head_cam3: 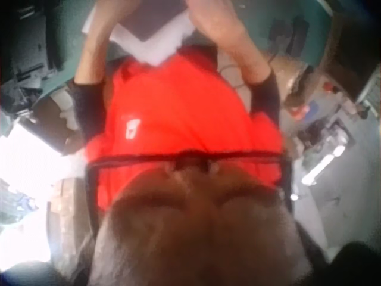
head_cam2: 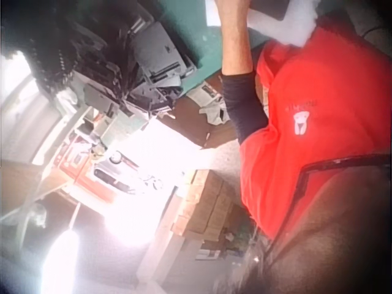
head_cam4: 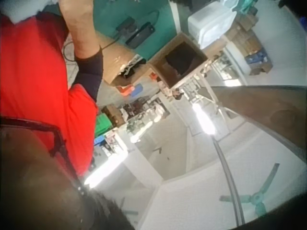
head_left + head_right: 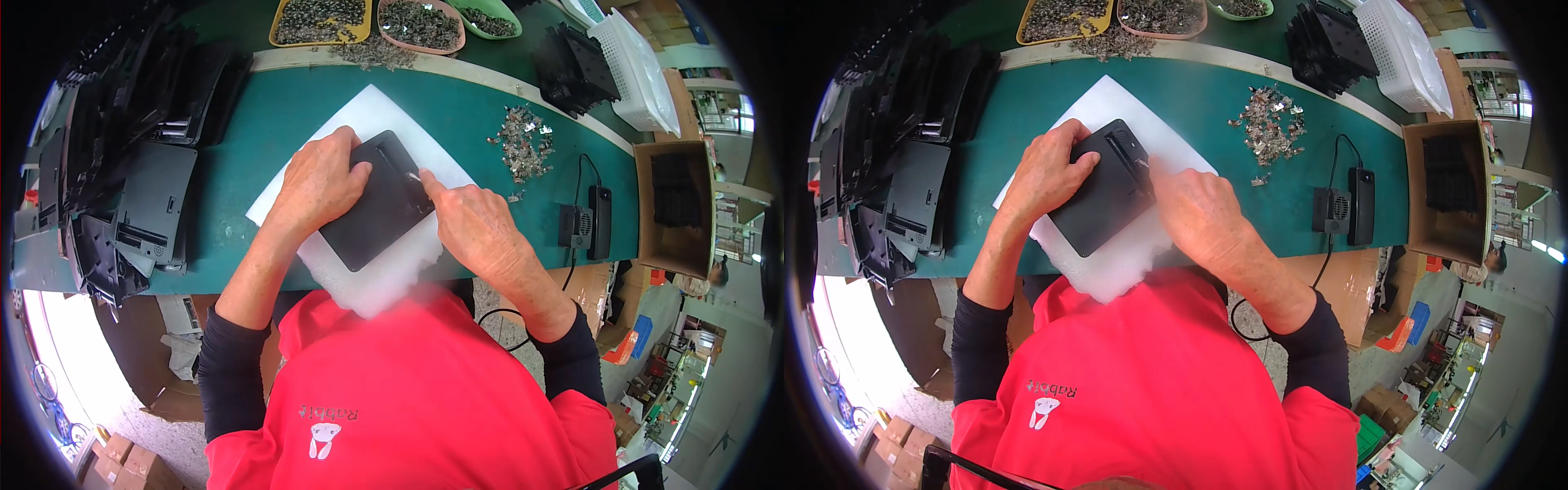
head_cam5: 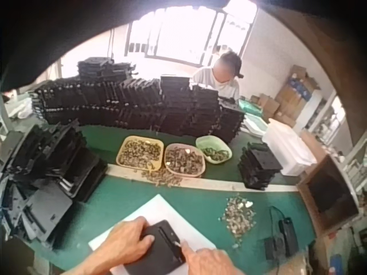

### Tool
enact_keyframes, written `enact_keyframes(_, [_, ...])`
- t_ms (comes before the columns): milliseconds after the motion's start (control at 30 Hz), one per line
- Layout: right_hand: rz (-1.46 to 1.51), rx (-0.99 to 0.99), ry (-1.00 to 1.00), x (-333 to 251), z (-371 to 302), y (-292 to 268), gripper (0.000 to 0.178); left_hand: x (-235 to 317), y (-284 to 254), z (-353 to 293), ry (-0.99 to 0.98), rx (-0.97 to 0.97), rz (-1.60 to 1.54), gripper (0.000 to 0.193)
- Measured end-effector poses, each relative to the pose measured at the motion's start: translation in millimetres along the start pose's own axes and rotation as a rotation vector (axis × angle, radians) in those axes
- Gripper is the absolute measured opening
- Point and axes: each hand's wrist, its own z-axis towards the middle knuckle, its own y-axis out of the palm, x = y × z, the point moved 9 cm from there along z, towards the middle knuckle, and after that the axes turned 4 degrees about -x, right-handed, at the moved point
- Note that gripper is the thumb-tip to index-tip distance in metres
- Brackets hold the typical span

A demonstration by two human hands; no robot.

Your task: The person uses a screwdriver to tighten screws on a black rectangular electronic component placed on a white foam pad. They repeatedly pick up the component, rotate it, and secure fasteners at various points before stacking the finished unit with others.

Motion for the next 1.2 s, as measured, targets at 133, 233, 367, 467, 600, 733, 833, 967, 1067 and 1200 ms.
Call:
enact_keyframes(133, [0.026, -0.034, -0.053, 0, 4, -4, 0.048, 0, 1, 1, -0.002, 0.005, 0.016, 0.029])
enact_keyframes(233, [0.067, 0.009, -0.111, 3, 5, -1, 0.047, 0, 1, 2, -0.012, -0.008, 0.024, 0.028])
enact_keyframes(367, [0.057, -0.077, -0.074, -3, 8, -8, 0.040, 1, 2, -1, -0.005, 0.007, 0.023, 0.027])
enact_keyframes(467, [0.049, -0.046, -0.130, -9, 11, -14, 0.029, 2, 4, -1, 0.028, 0.006, 0.009, 0.032])
enact_keyframes(600, [-0.059, -0.150, -0.129, -19, 23, -21, 0.017, 4, 3, -1, 0.030, 0.008, 0.022, 0.033])
enact_keyframes(733, [-0.109, -0.122, -0.142, -29, 24, -27, 0.015, 1, 3, 1, 0.009, 0.032, 0.062, 0.028])
enact_keyframes(833, [-0.156, -0.130, -0.179, -35, 26, -23, 0.015, 2, 4, 2, 0.021, 0.044, 0.141, 0.030])
enact_keyframes(967, [-0.128, -0.050, -0.228, -28, 20, -26, 0.015, 12, 2, -2, 0.147, 0.065, 0.154, 0.029])
enact_keyframes(1067, [-0.089, -0.124, -0.210, -17, 13, -34, 0.018, 16, -9, -14, 0.122, 0.064, 0.291, 0.028])
enact_keyframes(1200, [0.300, 0.059, -0.181, 12, 16, -27, 0.022, 16, -31, 6, 0.170, 0.123, 0.341, 0.022])
